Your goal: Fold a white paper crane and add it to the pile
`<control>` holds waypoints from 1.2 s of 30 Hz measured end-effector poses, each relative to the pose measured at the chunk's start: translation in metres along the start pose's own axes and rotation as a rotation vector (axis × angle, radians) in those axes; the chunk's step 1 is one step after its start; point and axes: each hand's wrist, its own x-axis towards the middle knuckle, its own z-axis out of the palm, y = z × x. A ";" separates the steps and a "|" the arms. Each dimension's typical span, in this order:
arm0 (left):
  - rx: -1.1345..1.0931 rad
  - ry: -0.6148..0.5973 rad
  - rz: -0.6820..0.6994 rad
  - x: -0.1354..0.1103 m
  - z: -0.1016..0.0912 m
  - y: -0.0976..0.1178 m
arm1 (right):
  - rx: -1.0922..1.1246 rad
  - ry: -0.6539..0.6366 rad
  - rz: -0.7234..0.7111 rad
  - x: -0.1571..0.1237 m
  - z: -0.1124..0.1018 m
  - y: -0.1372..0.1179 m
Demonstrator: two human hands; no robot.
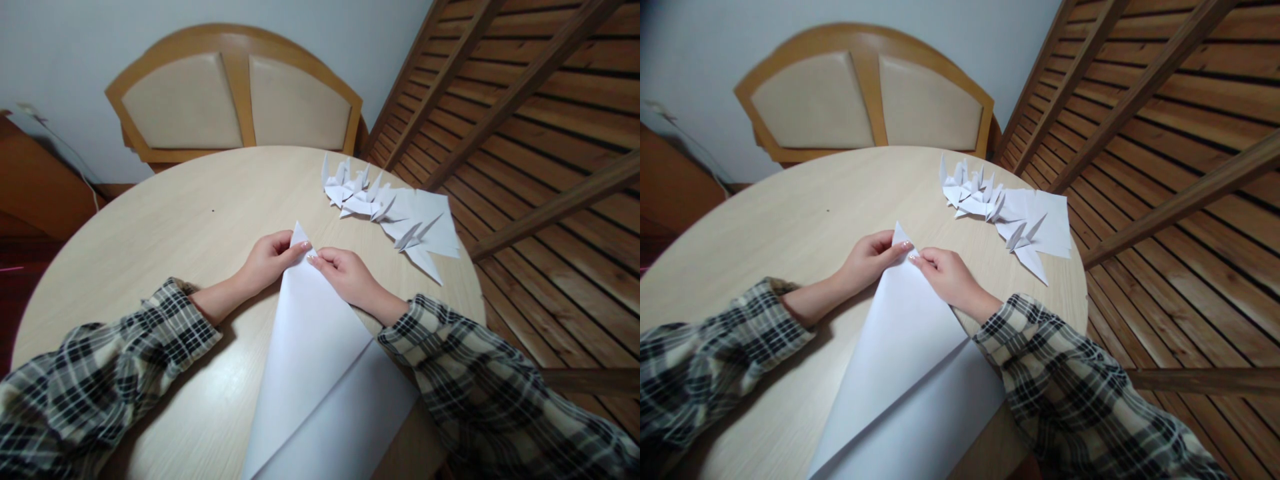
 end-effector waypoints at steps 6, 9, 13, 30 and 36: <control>-0.001 -0.001 0.012 0.000 0.000 0.000 | 0.006 -0.003 0.002 0.000 0.000 -0.001; -0.001 -0.009 0.011 0.000 0.001 0.001 | -0.005 -0.001 0.004 -0.001 0.001 -0.002; -0.004 -0.026 0.021 0.000 0.001 0.002 | -0.021 0.006 -0.002 0.000 0.001 -0.002; -0.024 0.001 0.038 0.001 -0.001 -0.002 | 0.023 -0.027 0.052 0.000 -0.002 0.000; -0.026 0.010 0.041 0.001 0.000 -0.002 | 0.031 -0.032 0.052 0.001 -0.001 0.000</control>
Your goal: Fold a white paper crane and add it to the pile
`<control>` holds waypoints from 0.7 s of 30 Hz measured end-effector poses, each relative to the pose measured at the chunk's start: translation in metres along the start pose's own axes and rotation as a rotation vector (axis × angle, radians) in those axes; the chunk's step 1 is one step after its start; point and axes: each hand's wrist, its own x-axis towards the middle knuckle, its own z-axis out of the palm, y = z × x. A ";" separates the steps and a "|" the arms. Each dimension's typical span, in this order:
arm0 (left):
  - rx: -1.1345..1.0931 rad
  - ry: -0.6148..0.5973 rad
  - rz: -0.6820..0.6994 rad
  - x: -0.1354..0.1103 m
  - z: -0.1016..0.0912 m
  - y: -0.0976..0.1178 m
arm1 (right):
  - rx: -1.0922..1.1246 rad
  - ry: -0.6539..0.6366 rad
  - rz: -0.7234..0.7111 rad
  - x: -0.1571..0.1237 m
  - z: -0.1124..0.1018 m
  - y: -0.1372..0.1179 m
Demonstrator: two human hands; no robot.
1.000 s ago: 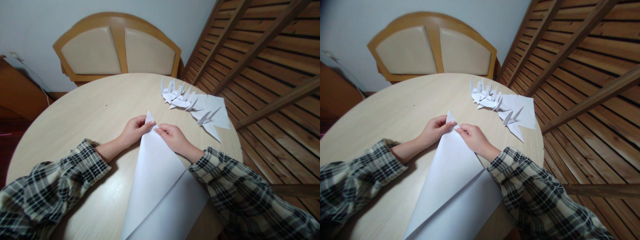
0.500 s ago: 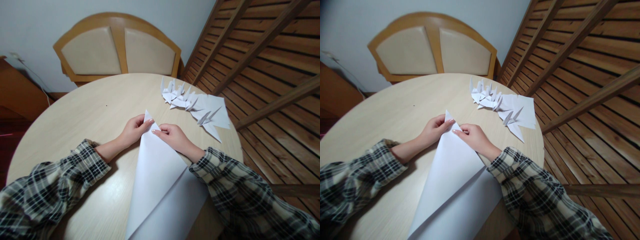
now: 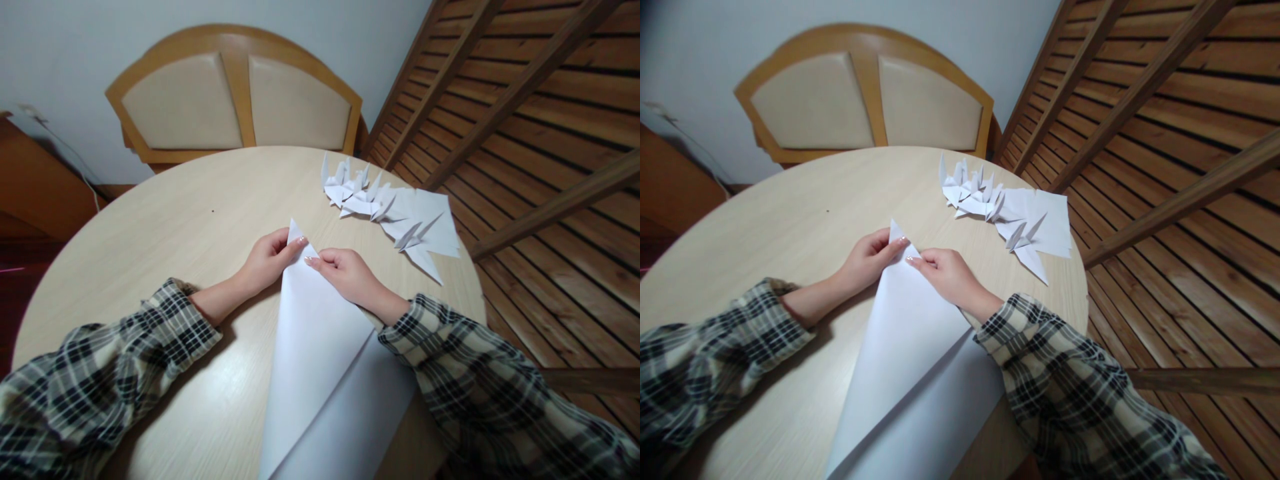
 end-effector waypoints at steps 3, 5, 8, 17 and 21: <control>0.012 0.006 0.001 0.000 0.000 0.002 | 0.003 -0.001 -0.010 0.000 0.000 0.000; 0.020 0.005 -0.006 0.000 0.000 0.003 | 0.002 0.003 -0.014 0.000 0.000 0.000; 0.013 -0.002 -0.019 0.000 0.000 0.003 | -0.003 0.005 -0.021 0.000 0.000 0.000; -0.001 0.004 -0.018 0.000 0.000 0.000 | 0.008 0.006 -0.035 0.001 0.000 0.001; -0.007 0.066 -0.005 0.001 0.000 0.001 | 0.039 -0.005 -0.007 0.000 -0.001 0.000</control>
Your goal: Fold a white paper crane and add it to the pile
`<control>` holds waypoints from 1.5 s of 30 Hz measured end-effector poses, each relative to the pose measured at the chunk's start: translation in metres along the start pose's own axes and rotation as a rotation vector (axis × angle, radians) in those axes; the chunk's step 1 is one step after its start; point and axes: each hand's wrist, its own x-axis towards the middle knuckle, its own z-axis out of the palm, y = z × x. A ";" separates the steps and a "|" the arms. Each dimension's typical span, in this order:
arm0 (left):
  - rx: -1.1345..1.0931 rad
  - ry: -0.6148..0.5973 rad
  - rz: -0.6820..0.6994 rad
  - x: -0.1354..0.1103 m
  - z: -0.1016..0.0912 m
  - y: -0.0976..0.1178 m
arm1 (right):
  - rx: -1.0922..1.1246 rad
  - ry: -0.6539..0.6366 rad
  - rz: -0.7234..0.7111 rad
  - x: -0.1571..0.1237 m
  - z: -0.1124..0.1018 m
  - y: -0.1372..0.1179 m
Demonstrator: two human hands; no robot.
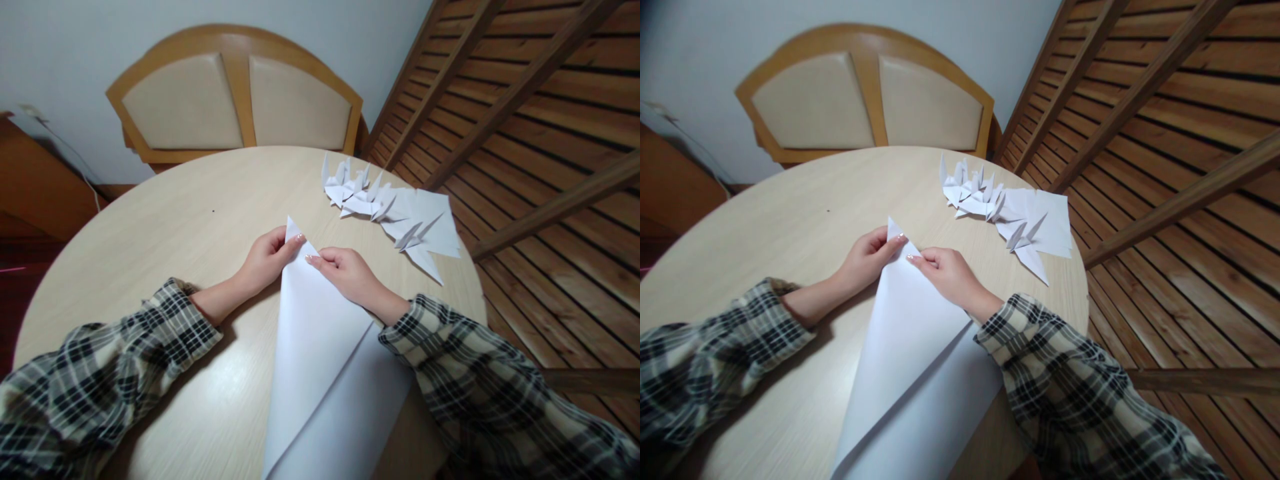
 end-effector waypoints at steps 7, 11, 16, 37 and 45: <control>-0.138 0.059 -0.117 0.001 0.002 0.008 | 0.000 0.008 0.007 -0.002 -0.001 -0.002; -0.207 0.041 -0.192 0.000 0.003 0.010 | -0.013 0.011 0.012 -0.002 -0.001 -0.003; -0.194 0.070 -0.177 0.000 0.003 0.009 | -0.010 0.012 0.030 -0.002 -0.001 -0.003; -0.414 -0.293 -0.414 0.005 -0.014 0.002 | -0.121 0.281 -0.002 -0.003 -0.007 0.000; -0.351 -0.369 -0.438 0.004 -0.015 0.015 | -0.177 0.359 -0.020 -0.004 -0.007 0.001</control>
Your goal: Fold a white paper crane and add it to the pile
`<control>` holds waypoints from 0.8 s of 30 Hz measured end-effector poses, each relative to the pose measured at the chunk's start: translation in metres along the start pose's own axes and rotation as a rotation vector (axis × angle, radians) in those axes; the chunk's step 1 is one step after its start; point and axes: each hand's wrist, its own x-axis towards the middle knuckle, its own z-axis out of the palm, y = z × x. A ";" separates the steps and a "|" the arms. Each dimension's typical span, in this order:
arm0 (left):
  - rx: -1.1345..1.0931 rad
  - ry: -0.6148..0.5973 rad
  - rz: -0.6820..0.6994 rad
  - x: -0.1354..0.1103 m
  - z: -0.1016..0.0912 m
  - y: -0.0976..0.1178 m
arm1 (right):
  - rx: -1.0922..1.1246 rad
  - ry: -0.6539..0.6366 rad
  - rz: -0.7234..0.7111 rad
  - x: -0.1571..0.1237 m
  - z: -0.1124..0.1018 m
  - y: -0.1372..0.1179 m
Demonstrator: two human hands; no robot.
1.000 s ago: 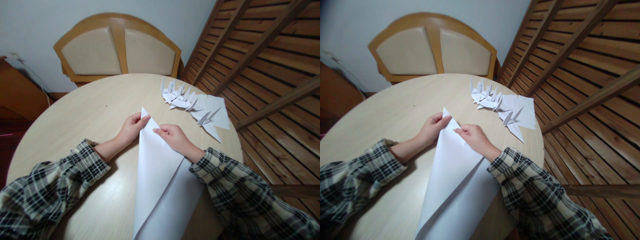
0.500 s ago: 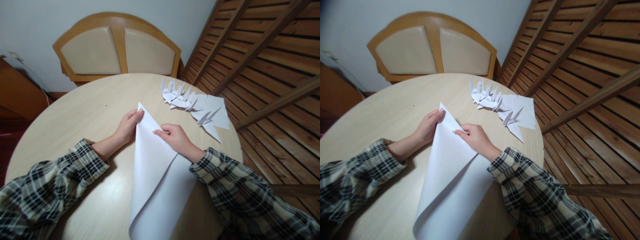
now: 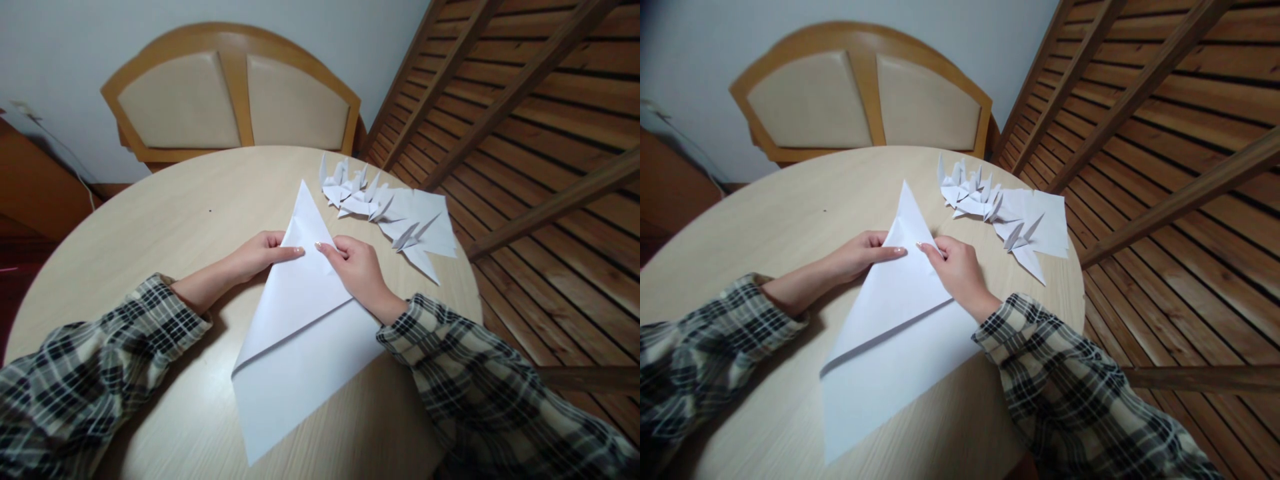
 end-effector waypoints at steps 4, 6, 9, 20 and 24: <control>0.001 0.066 0.001 -0.001 0.003 -0.001 | 0.037 -0.007 0.012 0.001 0.000 -0.001; -0.005 0.103 0.014 -0.001 0.002 -0.003 | 0.084 -0.041 0.034 0.001 0.001 0.000; -0.016 0.166 0.037 -0.002 0.002 -0.003 | 0.143 -0.108 0.056 0.002 0.001 0.001; 0.008 0.320 0.113 -0.003 0.005 0.002 | 0.164 -0.174 0.077 0.005 -0.002 0.006; 0.018 0.305 0.103 -0.003 0.004 0.001 | 0.150 -0.181 0.065 0.006 -0.003 0.006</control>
